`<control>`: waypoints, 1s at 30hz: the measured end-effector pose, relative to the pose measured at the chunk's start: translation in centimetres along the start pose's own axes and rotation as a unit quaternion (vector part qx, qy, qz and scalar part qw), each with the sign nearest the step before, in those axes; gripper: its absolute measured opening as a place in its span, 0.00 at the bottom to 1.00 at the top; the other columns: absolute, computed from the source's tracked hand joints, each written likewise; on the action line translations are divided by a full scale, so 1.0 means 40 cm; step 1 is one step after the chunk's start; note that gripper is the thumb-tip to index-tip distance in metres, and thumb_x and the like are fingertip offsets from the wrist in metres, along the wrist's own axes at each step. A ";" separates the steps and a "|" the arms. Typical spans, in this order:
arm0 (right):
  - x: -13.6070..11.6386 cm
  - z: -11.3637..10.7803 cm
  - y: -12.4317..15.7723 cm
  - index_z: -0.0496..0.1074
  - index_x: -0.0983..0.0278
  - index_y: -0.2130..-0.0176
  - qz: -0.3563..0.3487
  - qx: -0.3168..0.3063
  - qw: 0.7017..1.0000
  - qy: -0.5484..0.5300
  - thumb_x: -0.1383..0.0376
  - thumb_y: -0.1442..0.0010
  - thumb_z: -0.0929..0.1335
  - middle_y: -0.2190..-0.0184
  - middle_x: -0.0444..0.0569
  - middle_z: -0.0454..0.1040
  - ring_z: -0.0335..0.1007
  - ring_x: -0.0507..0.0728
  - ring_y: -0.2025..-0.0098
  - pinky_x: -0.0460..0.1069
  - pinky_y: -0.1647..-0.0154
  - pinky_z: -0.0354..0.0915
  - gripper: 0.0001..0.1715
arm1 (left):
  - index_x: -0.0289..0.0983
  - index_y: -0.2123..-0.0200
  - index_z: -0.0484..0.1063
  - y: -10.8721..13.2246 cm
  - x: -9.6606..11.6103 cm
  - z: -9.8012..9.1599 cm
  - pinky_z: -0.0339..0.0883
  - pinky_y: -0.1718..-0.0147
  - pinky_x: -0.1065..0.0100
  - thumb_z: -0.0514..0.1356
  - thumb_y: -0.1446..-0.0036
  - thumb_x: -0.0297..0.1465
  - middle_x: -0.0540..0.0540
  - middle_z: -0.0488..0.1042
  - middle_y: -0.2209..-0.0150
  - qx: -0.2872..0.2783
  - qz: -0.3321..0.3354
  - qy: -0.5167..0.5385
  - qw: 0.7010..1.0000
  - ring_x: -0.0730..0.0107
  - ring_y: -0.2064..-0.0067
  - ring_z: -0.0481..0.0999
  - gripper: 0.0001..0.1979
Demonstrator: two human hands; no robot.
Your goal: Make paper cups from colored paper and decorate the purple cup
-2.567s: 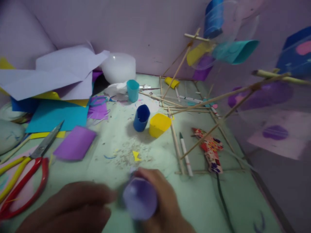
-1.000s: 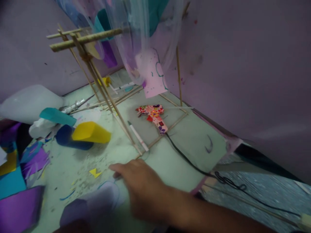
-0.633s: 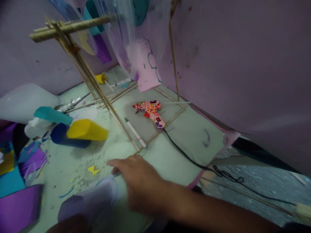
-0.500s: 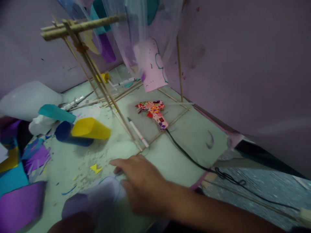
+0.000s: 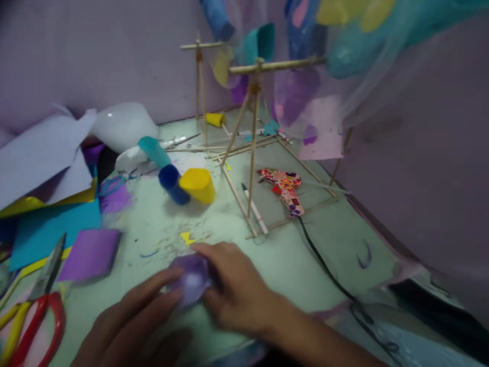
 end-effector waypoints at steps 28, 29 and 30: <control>0.021 0.042 -0.010 0.71 0.63 0.53 0.212 -0.003 0.939 -0.270 0.53 0.52 0.74 0.62 0.49 0.75 0.71 0.54 0.67 0.50 0.65 0.67 0.30 | 0.32 0.73 0.71 0.055 -0.193 0.182 0.40 0.86 0.77 0.69 0.64 0.43 0.56 0.63 0.84 -0.112 -0.444 0.592 0.663 0.84 0.85 0.52 0.21; 0.024 0.033 -0.006 0.72 0.63 0.53 0.224 0.012 0.927 -0.300 0.51 0.51 0.73 0.62 0.49 0.75 0.71 0.53 0.68 0.49 0.65 0.66 0.29 | 0.33 0.74 0.70 0.055 -0.199 0.181 0.39 0.86 0.77 0.69 0.64 0.43 0.57 0.62 0.85 -0.103 -0.450 0.598 0.655 0.85 0.85 0.51 0.21; 0.029 0.023 -0.001 0.73 0.63 0.55 0.237 0.030 0.915 -0.325 0.50 0.51 0.73 0.62 0.49 0.76 0.71 0.52 0.69 0.49 0.65 0.66 0.28 | 0.33 0.75 0.69 0.054 -0.203 0.178 0.38 0.86 0.77 0.70 0.66 0.44 0.57 0.61 0.84 -0.094 -0.455 0.604 0.648 0.85 0.85 0.51 0.22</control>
Point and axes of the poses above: each hand's wrist, its own y-axis away from the middle knuckle, its own z-axis out of the palm, x = y × z, the point moved 10 cm from there along -y, towards the middle knuckle
